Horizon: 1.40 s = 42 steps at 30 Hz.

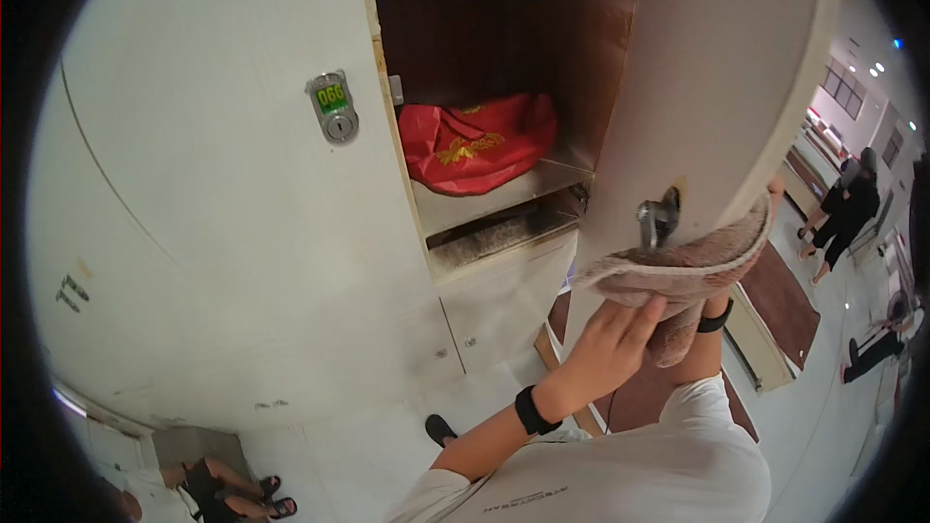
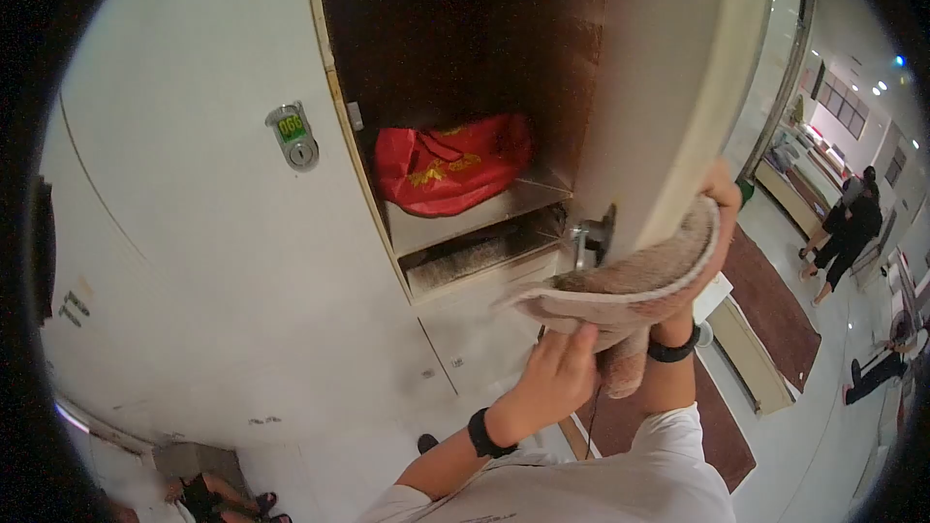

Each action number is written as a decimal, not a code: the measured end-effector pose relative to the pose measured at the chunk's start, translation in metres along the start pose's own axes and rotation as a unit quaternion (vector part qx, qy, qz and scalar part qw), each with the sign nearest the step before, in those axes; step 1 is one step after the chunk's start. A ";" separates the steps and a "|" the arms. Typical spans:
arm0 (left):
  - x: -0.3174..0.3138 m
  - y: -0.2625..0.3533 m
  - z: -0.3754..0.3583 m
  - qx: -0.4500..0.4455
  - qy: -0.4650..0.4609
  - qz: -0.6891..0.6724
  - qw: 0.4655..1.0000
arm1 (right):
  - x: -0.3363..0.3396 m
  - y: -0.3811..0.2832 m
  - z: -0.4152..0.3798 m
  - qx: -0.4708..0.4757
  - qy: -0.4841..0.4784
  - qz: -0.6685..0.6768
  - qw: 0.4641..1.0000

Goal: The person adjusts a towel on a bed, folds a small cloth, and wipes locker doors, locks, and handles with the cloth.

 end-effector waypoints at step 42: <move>-0.237 -0.003 -0.114 0.033 -0.271 -0.015 0.962 | 0.224 0.101 -0.221 -0.295 -0.014 -0.081 0.952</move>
Point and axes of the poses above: each hand's wrist, its own z-axis towards the middle knuckle, its own x-axis out of the back of the hand, y = z × x, the point moved 10 cm from there along z, towards the middle knuckle, and after that the axes turned 3 degrees about x, right-handed, at the moved point
